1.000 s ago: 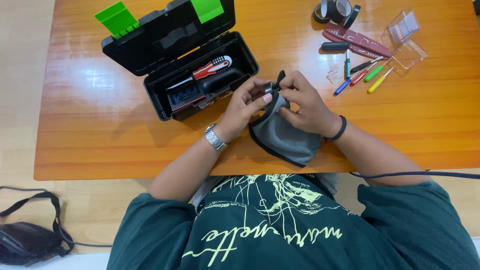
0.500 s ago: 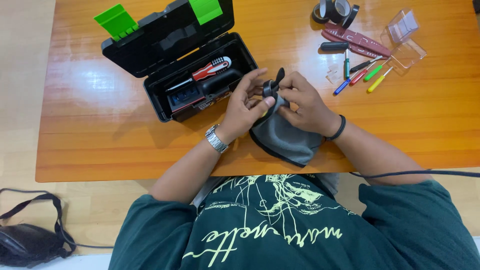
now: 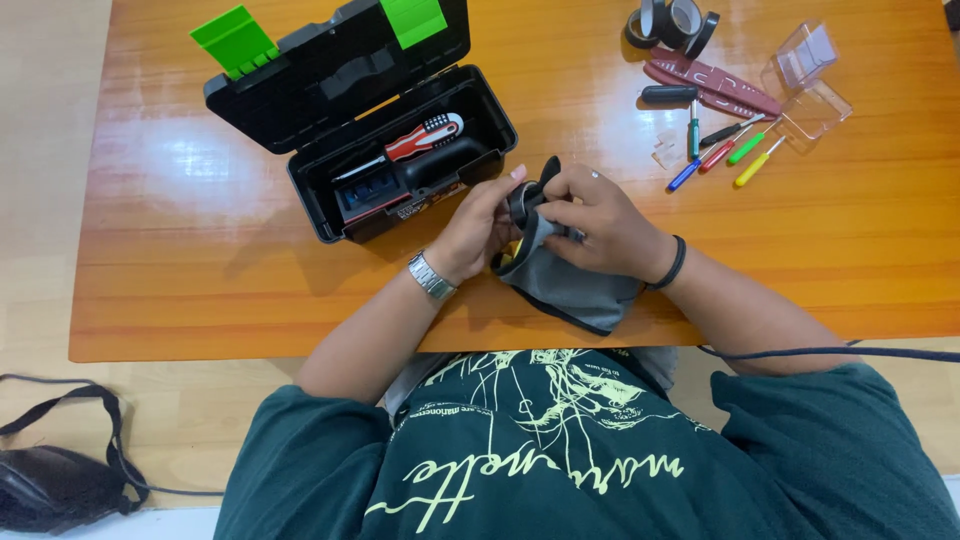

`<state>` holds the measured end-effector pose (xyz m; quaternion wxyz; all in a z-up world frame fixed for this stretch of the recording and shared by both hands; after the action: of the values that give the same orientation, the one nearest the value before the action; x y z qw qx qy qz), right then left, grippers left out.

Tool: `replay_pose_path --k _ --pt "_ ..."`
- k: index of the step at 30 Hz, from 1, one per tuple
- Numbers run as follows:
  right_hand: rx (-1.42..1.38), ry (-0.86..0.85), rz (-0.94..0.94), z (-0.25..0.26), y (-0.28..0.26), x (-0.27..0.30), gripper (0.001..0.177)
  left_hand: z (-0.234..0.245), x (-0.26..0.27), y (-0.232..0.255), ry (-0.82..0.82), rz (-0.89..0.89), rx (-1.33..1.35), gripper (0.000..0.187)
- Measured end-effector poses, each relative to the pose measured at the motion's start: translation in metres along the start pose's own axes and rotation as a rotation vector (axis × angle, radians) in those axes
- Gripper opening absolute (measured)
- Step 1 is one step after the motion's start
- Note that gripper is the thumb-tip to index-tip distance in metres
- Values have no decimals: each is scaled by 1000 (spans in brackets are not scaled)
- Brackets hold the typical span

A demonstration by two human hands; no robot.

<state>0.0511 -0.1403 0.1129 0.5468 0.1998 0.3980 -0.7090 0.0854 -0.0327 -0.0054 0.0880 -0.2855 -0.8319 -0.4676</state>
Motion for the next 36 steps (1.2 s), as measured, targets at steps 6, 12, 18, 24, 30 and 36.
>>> replay_pose_path --k 6,12,18,24,30,36 --pt "79 86 36 20 2 -3 19 -14 15 34 -45 -231 -47 36" --pt "45 238 -37 30 7 2 15 -19 43 67 -28 -641 -286 32" --pt "193 274 -189 64 18 6 11 -42 116 145 68 -1000 -592 34" --pt "46 414 -256 83 29 8 10 -43 150 205 84 -1062 -1017 37" --pt "36 431 -281 82 38 16 13 -15 83 182 142 -722 -1417 42" --pt "50 439 -302 80 42 20 8 -11 43 168 97 -654 -1589 34"
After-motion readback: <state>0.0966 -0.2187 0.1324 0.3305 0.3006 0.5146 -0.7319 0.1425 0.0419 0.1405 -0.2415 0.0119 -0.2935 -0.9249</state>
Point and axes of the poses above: each hand's wrist, its own x-axis away from the middle knuckle, its own z-axis out of the back of the hand, y = z × x, the point moved 10 cm from there along -x, towards the middle knuckle, and after that the axes turned 9 degrees about z, right-handed, at the moved point
